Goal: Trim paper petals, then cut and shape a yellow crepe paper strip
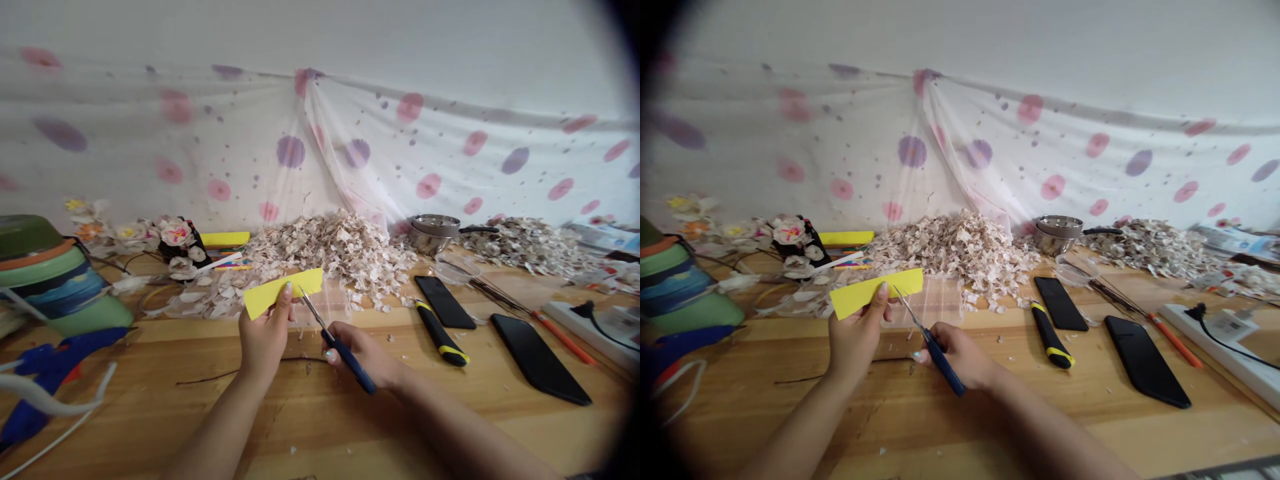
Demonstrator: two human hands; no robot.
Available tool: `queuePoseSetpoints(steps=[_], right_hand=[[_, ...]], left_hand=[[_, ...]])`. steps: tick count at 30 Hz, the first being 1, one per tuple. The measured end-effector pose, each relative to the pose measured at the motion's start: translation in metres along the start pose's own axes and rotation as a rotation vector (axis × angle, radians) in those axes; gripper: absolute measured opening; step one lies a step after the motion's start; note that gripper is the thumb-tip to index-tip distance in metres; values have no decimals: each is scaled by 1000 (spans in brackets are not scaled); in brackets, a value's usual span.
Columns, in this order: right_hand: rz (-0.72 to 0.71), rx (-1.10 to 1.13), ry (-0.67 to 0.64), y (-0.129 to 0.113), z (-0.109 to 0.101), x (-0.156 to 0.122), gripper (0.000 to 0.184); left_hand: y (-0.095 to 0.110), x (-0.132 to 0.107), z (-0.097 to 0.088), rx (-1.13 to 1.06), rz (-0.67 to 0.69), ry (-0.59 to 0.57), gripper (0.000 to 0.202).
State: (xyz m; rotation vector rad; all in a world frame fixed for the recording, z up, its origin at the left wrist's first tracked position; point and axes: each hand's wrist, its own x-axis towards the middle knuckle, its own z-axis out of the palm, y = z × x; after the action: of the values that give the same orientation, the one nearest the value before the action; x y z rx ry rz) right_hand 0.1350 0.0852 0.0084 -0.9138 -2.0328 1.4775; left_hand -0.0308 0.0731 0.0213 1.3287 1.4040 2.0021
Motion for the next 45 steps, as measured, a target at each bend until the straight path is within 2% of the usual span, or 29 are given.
queuePoseSetpoints(steps=[11, 16, 20, 25, 27, 29, 32, 37, 41, 45], right_hand=[[70, -59, 95, 11, -4, 4, 46], [57, -114, 108, 16, -7, 2, 36], [49, -304, 122, 14, -18, 2, 31], [157, -801, 357, 9, -57, -1, 26], [203, -909, 338, 7, -77, -8, 20], [321, -945, 258, 7, -94, -16, 17], [481, -991, 178, 8, -107, -26, 19], [573, -1040, 167, 13, -99, -28, 14], [588, -1073, 243, 17, -95, -29, 18], [542, -1064, 330, 10, -99, -29, 17]], left_hand=[[0, 1, 0, -31, 20, 4, 20], [2, 4, 0, -55, 1, 60, 22], [2, 7, -1, -107, -3, 129, 22], [0, 10, 1, -325, -103, 178, 19], [0, 11, 2, -422, -168, 157, 22], [0, 11, 4, -476, -219, 110, 26], [-1, 11, 5, -520, -288, 42, 30], [-1, 8, 5, -554, -373, -40, 29], [1, 3, 7, -561, -427, -79, 29], [0, -4, 12, -550, -489, -97, 31]])
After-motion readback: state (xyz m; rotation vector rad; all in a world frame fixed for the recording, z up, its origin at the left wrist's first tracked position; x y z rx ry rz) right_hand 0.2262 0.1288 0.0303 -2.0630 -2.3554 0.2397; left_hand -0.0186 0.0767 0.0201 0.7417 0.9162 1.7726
